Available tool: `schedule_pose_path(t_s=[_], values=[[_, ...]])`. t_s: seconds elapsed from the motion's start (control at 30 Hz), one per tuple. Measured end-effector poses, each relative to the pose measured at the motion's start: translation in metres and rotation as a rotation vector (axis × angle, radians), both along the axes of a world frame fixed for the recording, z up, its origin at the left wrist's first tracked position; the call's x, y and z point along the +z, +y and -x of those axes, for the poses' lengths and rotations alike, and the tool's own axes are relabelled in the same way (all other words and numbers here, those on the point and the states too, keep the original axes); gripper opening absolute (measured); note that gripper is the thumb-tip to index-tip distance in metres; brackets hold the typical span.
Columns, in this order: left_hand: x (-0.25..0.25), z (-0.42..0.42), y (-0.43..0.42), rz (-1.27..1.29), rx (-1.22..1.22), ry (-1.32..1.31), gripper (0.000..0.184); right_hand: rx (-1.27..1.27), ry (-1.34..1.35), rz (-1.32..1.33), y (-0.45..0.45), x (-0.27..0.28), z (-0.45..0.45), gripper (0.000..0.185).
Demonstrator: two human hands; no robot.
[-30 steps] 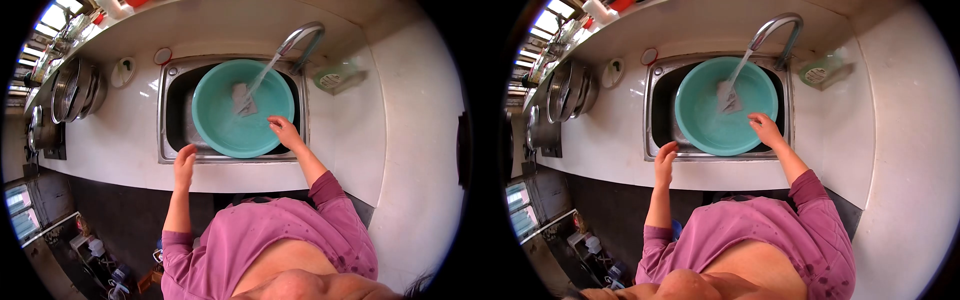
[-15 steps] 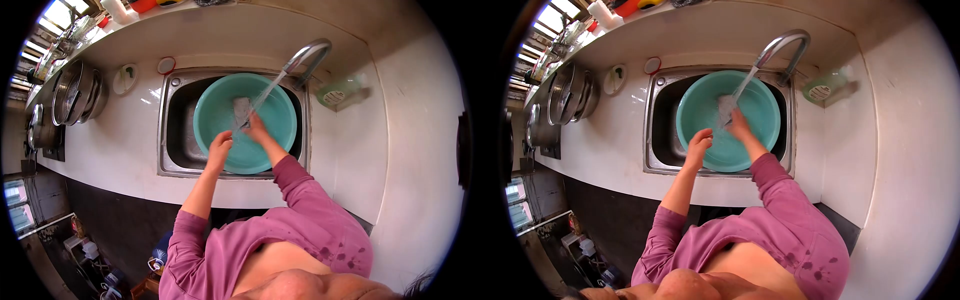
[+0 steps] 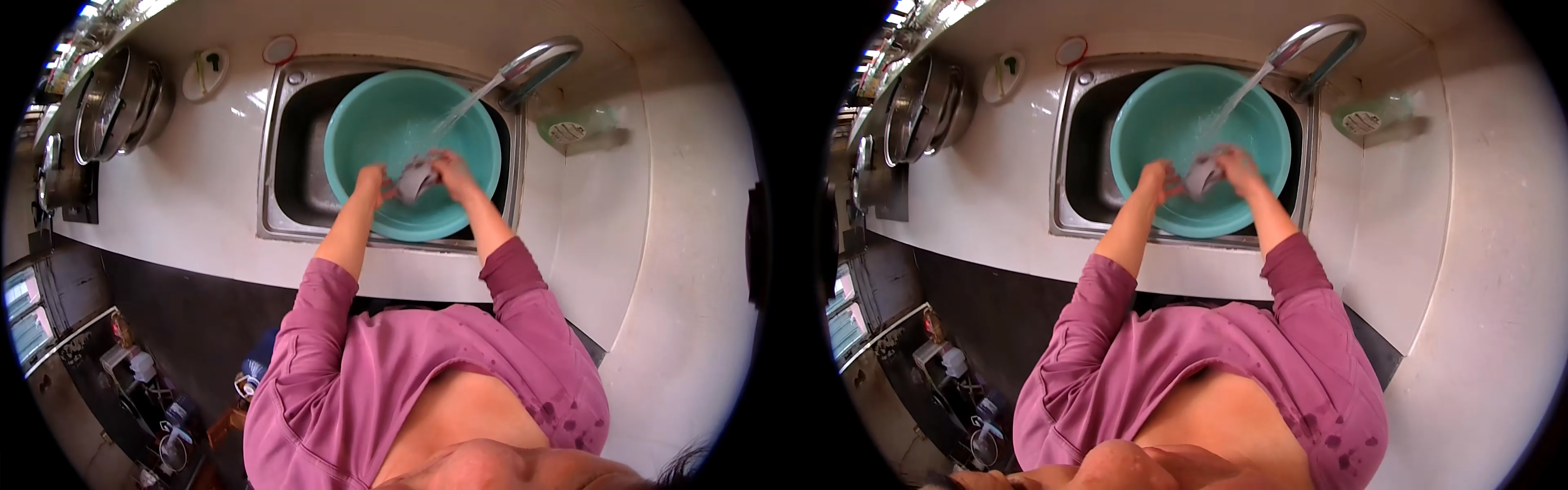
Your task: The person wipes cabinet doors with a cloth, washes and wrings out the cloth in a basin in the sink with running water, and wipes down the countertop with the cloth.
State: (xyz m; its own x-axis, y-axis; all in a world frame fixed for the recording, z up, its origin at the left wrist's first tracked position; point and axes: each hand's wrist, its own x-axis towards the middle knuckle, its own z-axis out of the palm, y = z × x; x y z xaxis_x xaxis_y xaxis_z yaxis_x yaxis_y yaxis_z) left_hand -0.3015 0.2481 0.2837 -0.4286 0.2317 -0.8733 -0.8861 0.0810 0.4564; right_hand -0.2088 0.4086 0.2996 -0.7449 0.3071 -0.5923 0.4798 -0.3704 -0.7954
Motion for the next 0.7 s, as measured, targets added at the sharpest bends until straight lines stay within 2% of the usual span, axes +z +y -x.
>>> schedule_pose_path(t_s=[0.03,0.1,0.13,0.2,0.23,0.27,0.33,0.37,0.43,0.5,0.57,0.6,0.63,0.67,0.7], values=[[0.000,0.000,-0.001,0.004,0.009,-0.019,0.042,-0.065,-0.024,-0.064,0.018,-0.008,-0.003,0.050],[0.014,0.012,-0.008,0.037,0.000,0.167,0.042,-0.062,-0.201,-0.400,0.039,-0.018,-0.006,0.065],[0.015,0.014,-0.011,0.049,0.013,0.157,0.042,-0.045,-0.208,-0.392,0.036,-0.031,-0.005,0.065],[0.016,0.015,-0.016,0.131,0.021,0.144,0.042,0.234,-0.148,-1.249,0.024,-0.063,-0.008,0.068],[0.019,0.013,-0.016,0.137,0.026,0.139,0.042,0.251,-0.013,-0.988,0.008,-0.073,-0.004,0.063],[0.021,0.010,-0.014,0.129,-0.006,0.117,0.043,0.258,-0.012,-0.981,-0.001,-0.080,-0.002,0.063],[0.019,0.003,-0.012,0.130,-0.038,0.088,0.044,0.543,-0.188,-0.839,-0.026,-0.059,0.003,0.051],[0.016,0.002,-0.007,0.220,-0.038,-0.001,0.043,0.546,-0.191,-0.834,-0.036,-0.046,0.005,0.051],[0.022,0.004,-0.007,0.304,-0.035,-0.088,0.042,0.504,-0.029,-0.667,-0.051,-0.014,0.014,0.044],[0.041,0.001,-0.010,-0.060,0.131,-0.281,0.036,0.496,0.058,-0.673,-0.078,0.038,0.008,0.043],[0.006,0.004,-0.011,-0.143,0.071,-0.244,0.031,0.488,0.144,-0.679,-0.099,0.063,0.002,0.041],[0.001,0.003,-0.009,-0.226,0.012,-0.202,0.027,0.489,0.120,-0.747,-0.105,0.069,-0.001,0.039],[-0.004,-0.001,-0.007,-0.326,-0.103,-0.039,0.024,0.491,0.098,-0.814,-0.108,0.072,-0.004,0.037],[-0.008,-0.007,0.000,-0.328,-0.102,-0.036,0.024,0.492,0.101,-0.817,-0.102,0.063,0.000,0.037],[0.027,-0.016,0.010,-0.257,0.074,-0.087,0.023,0.405,0.042,-0.897,-0.088,0.043,0.007,0.036]])
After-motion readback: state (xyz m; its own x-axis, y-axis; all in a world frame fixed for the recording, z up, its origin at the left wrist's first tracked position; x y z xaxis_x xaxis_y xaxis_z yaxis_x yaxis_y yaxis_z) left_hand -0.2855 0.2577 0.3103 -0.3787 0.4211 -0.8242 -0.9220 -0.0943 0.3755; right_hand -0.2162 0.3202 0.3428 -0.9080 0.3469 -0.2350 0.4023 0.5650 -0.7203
